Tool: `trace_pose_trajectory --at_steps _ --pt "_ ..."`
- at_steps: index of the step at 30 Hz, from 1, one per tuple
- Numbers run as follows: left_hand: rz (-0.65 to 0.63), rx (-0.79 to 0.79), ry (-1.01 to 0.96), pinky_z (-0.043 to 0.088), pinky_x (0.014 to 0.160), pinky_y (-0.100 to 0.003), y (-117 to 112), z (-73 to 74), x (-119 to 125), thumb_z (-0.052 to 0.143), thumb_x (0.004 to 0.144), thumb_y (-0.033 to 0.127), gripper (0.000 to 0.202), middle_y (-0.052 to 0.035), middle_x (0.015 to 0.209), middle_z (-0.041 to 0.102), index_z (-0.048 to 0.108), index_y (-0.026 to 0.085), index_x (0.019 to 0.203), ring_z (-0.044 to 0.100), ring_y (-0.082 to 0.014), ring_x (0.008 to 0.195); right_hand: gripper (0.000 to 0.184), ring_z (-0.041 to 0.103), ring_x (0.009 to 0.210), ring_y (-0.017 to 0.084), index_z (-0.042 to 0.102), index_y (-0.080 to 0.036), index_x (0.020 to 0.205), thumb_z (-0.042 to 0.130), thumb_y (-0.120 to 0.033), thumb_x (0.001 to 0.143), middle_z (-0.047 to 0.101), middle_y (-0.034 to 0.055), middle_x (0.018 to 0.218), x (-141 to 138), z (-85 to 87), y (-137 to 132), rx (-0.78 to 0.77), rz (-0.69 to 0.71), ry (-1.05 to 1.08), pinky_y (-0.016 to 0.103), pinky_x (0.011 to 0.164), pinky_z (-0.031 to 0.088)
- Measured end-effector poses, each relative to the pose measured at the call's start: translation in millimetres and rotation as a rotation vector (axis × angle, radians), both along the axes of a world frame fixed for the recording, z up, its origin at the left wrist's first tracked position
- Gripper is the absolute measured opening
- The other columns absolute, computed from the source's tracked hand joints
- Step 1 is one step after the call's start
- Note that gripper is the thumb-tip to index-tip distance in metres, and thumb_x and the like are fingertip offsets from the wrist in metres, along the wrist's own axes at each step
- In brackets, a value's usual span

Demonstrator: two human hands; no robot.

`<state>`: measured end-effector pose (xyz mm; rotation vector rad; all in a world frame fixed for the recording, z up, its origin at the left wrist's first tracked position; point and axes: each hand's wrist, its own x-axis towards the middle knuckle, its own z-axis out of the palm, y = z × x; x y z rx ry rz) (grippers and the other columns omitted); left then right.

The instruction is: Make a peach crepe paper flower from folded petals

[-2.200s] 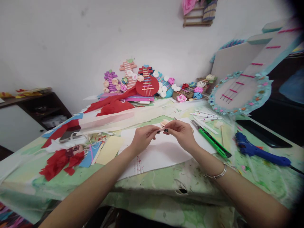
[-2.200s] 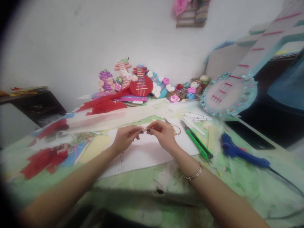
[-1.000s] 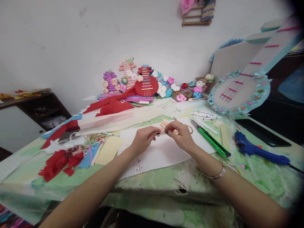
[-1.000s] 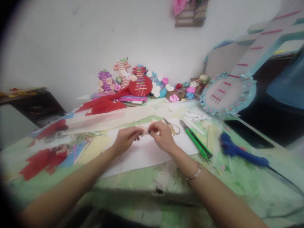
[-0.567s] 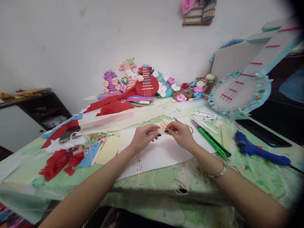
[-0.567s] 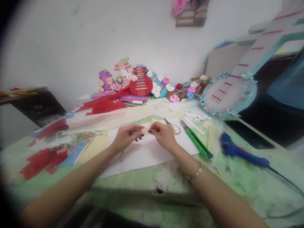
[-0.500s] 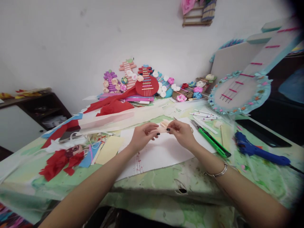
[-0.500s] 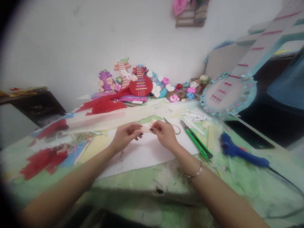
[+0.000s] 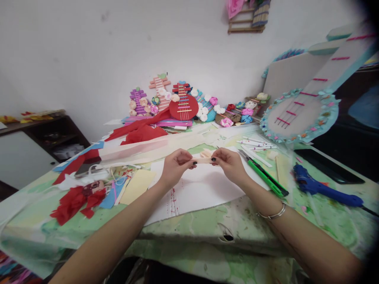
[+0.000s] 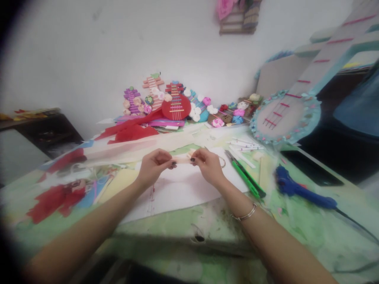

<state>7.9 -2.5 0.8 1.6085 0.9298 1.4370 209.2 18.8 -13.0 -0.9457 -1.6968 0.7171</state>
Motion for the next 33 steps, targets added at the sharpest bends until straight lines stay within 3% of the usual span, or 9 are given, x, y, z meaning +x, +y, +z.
trace_pose_trajectory --at_steps 7,12,16,20,24,28,33 --pt "0.090 -0.097 0.015 0.056 0.055 -0.024 2 1.8 -2 0.078 0.057 0.017 0.024 -0.0039 0.061 0.069 0.065 0.010 0.075 0.066 -0.0158 0.055 0.007 0.056 0.057 0.013 0.058 -0.019 0.073 0.053 -0.016 0.075 0.061 -0.0007 0.061 -2 4.3 -5 0.078 -0.104 -0.116 0.025 0.059 0.043" --pt "0.121 -0.156 0.010 0.056 0.052 -0.025 2 3.7 -3 0.075 0.058 0.016 0.018 -0.0041 0.057 0.068 0.065 0.009 0.071 0.066 -0.0169 0.052 0.009 0.054 0.055 0.013 0.059 -0.019 0.074 0.052 -0.013 0.073 0.061 -0.0009 0.060 -2 6.2 -5 0.076 -0.105 -0.111 0.024 0.057 0.041" --pt "0.135 -0.076 0.077 0.055 0.052 -0.024 2 3.5 -5 0.075 0.059 0.017 0.019 -0.0027 0.057 0.066 0.064 0.011 0.072 0.064 -0.0148 0.052 0.009 0.054 0.055 0.012 0.058 -0.019 0.074 0.051 -0.013 0.074 0.062 -0.0008 0.061 0 3.4 -1 0.055 -0.087 -0.080 0.024 0.057 0.041" --pt "0.151 0.047 0.189 0.054 0.058 -0.021 3 2.1 -5 0.077 0.057 0.018 0.029 -0.0031 0.074 0.067 0.065 0.014 0.082 0.066 -0.0163 0.072 0.006 0.056 0.056 0.013 0.058 -0.018 0.075 0.053 -0.015 0.075 0.062 -0.0003 0.062 2 1.5 1 0.043 -0.064 -0.001 0.024 0.056 0.042" --pt "0.054 0.049 0.192 0.055 0.059 -0.022 2 -0.9 -3 0.079 0.058 0.022 0.039 -0.0051 0.088 0.068 0.063 0.016 0.093 0.066 -0.0200 0.083 0.005 0.057 0.056 0.013 0.058 -0.017 0.075 0.053 -0.016 0.076 0.060 -0.0008 0.060 1 1.8 0 0.067 -0.019 0.046 0.024 0.057 0.043" --pt "-0.076 -0.007 0.105 0.055 0.056 -0.025 0 -1.9 -1 0.076 0.063 0.023 0.036 -0.0042 0.075 0.069 0.059 0.014 0.094 0.068 -0.0180 0.066 0.006 0.059 0.058 0.013 0.058 -0.018 0.077 0.053 -0.015 0.076 0.060 -0.0013 0.060 1 2.2 -1 0.097 -0.001 0.038 0.025 0.059 0.043" --pt "-0.088 -0.024 0.022 0.054 0.052 -0.023 -8 3.6 1 0.072 0.069 0.023 0.035 -0.0025 0.066 0.070 0.050 0.016 0.094 0.069 -0.0184 0.060 0.007 0.061 0.063 0.014 0.060 -0.018 0.079 0.054 -0.015 0.077 0.064 -0.0001 0.066 2 3.3 -3 0.127 -0.003 0.097 0.025 0.060 0.044"
